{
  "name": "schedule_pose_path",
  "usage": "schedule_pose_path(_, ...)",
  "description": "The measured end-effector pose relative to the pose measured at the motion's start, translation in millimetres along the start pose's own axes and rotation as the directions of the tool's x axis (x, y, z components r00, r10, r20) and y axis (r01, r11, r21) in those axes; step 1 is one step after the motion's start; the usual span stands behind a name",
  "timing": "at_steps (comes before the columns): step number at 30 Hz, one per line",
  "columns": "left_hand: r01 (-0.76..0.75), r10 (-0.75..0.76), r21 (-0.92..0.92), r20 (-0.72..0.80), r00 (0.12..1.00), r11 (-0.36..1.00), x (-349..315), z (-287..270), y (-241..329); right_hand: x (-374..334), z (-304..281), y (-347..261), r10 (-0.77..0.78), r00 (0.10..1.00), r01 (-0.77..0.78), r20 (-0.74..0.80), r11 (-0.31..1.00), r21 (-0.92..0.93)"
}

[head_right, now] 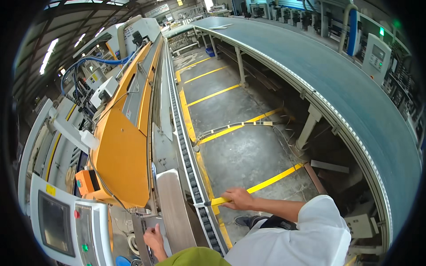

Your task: Processing and trimming wooden panels using factory machinery and a utility knife.

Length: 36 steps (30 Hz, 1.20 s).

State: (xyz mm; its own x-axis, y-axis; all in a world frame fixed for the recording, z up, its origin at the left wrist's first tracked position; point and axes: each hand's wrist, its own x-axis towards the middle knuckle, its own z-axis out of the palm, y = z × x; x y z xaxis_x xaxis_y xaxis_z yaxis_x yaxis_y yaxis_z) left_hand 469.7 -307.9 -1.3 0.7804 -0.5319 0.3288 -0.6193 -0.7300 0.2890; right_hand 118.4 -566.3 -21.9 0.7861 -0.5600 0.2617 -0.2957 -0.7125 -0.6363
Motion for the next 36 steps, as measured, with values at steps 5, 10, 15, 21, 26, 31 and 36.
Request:
schedule_pose_path(5, 0.356, -0.078, -0.657, 0.413, 0.908, 0.665, -144.7, -32.3, 79.4, -70.4, 45.2, -95.9, 0.227, 0.971, -0.237, 0.068, 0.916, 0.322)
schedule_pose_path(10, 0.680, -0.286, -0.732, 0.643, 0.710, 0.044, -288.0, -56.3, 90.8, -124.4, 89.6, -175.6, -0.321, 0.937, 0.236, 0.137, 0.872, 0.428)
schedule_pose_path(15, 0.393, -0.678, -0.864, 0.494, 0.545, -0.314, -370.7, -106.1, 31.2, -149.7, 97.9, -223.7, -0.564, 0.696, 0.310, 0.444, 0.794, 0.523)
schedule_pose_path(21, 0.547, -0.997, -0.833, -0.063, 0.053, 0.082, -502.8, -179.7, -57.5, -158.1, 104.9, -221.4, -0.501, 0.639, 0.234, 0.584, 0.850, 0.472)
schedule_pose_path(26, 0.871, -0.914, -0.372, -0.362, 0.183, 0.322, -539.8, -189.0, -94.5, -160.3, 112.2, -203.0, -0.529, 0.601, 0.248, 0.599, 0.836, 0.490)
schedule_pose_path(31, 0.893, -0.779, -0.167, -0.571, 0.259, 0.419, -524.1, -183.5, -126.7, -166.9, 114.8, -212.6, -0.542, 0.586, 0.302, 0.602, 0.836, 0.459)
schedule_pose_path(36, 0.902, -0.606, 0.043, -0.727, 0.324, 0.430, -549.8, -203.5, -117.7, -168.4, 111.8, -210.2, -0.529, 0.591, 0.279, 0.609, 0.842, 0.461)
